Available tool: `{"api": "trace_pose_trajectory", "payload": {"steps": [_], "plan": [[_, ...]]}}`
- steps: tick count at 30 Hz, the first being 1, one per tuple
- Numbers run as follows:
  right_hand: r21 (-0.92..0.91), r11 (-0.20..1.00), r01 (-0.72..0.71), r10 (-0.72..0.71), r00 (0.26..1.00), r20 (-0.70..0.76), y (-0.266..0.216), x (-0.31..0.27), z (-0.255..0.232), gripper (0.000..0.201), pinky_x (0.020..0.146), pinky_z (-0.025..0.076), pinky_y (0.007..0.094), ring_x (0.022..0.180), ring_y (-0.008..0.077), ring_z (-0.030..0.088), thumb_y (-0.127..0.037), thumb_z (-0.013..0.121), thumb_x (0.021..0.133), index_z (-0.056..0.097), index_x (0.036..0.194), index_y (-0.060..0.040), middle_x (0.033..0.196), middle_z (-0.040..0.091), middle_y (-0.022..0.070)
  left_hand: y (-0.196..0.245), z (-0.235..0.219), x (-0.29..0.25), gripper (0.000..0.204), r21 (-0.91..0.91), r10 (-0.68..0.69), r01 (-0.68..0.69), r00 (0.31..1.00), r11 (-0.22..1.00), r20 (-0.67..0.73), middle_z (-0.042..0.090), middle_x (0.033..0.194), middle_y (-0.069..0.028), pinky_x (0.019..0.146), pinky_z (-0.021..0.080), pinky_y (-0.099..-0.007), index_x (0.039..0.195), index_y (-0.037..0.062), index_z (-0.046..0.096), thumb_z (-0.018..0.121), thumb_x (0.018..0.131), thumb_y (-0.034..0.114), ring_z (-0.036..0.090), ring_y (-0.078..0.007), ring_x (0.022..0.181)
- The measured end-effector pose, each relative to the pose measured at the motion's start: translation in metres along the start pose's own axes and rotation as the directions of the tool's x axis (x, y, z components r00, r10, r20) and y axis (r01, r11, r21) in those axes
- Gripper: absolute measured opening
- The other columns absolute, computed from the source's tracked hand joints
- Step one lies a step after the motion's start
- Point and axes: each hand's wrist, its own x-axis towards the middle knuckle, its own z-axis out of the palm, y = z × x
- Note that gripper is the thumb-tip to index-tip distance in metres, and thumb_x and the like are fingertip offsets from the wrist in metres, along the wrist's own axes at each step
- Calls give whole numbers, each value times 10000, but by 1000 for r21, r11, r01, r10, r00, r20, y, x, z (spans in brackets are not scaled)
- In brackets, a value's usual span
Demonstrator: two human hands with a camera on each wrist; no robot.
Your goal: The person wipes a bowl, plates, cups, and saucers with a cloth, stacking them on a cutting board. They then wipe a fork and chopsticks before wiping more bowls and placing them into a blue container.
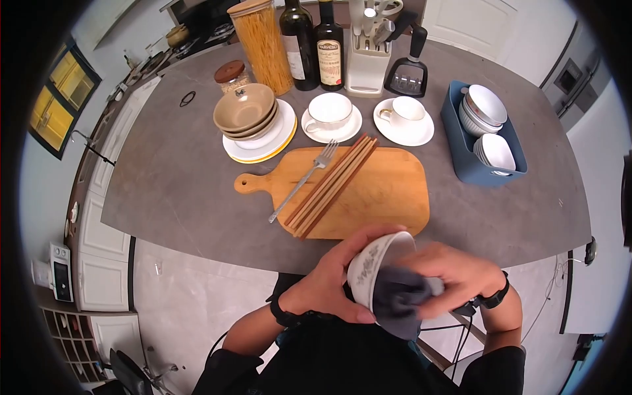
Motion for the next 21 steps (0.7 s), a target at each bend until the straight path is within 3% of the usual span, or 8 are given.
{"api": "trace_pose_trajectory", "payload": {"steps": [2,4,5,8,10,17,19,21], "plan": [[120,978,168,-135,959,-249,-6,-16,1,489,848,533,408,950,372,706,-226,873,769,678,1119,54,1107,713,201,1,-9,0,1192,-118,-39,33,998,992,-46,467,1497,-115,1166,364,-383,1591,24,278,931,676,421,473,-221,1392],[-109,985,132,-171,795,-583,-24,-15,10,510,875,530,437,990,373,696,-243,892,729,700,1105,42,1125,700,196,4,-13,1,1251,-263,-85,61,993,963,-82,420,1546,-118,1194,331,-390,1604,14,226,915,701,538,437,-221,1433],[-542,833,112,-413,779,-473,-26,-6,0,452,878,531,445,1019,361,679,-272,855,771,713,1088,17,1158,677,189,6,-8,3,1252,-274,-86,58,992,960,-91,417,1550,-118,1195,330,-390,1606,16,223,913,702,539,431,-222,1437],[-942,335,17,-447,883,-144,-15,16,11,275,855,530,413,1097,299,636,-161,706,795,723,1036,-29,1197,654,114,-6,-3,0,1213,-237,-72,47,993,970,-97,429,1537,-122,1190,334,-390,1600,17,243,900,717,525,438,-226,1428],[-935,350,-46,-416,887,-199,-8,18,25,361,846,530,402,1102,288,622,-109,691,724,717,1077,-38,1189,652,94,-9,-7,4,1153,23,44,-41,986,999,-163,442,1520,-126,1182,342,-390,1589,17,275,895,726,464,446,-228,1416],[-439,883,-169,17,944,-330,-4,-3,14,450,864,545,422,962,339,657,-139,749,768,667,1185,7,1128,673,147,3,3,9,1133,143,94,-72,984,987,-153,490,1452,-110,1158,363,-381,1564,41,344,938,635,301,475,-222,1372],[161,981,-108,153,940,-304,9,-22,12,475,906,556,408,983,296,698,-198,756,806,652,1214,23,1169,705,155,8,0,9,1163,253,132,-92,980,963,-149,481,1469,-102,1161,354,-380,1574,62,339,954,611,276,466,-226,1379],[595,792,132,284,784,-552,18,-37,34,576,957,540,369,1082,228,692,-286,813,767,661,1229,22,1201,716,140,5,-8,11,1148,288,167,-87,950,954,-265,430,1515,-117,1174,345,-393,1591,65,301,947,664,267,450,-236,1401]]}}
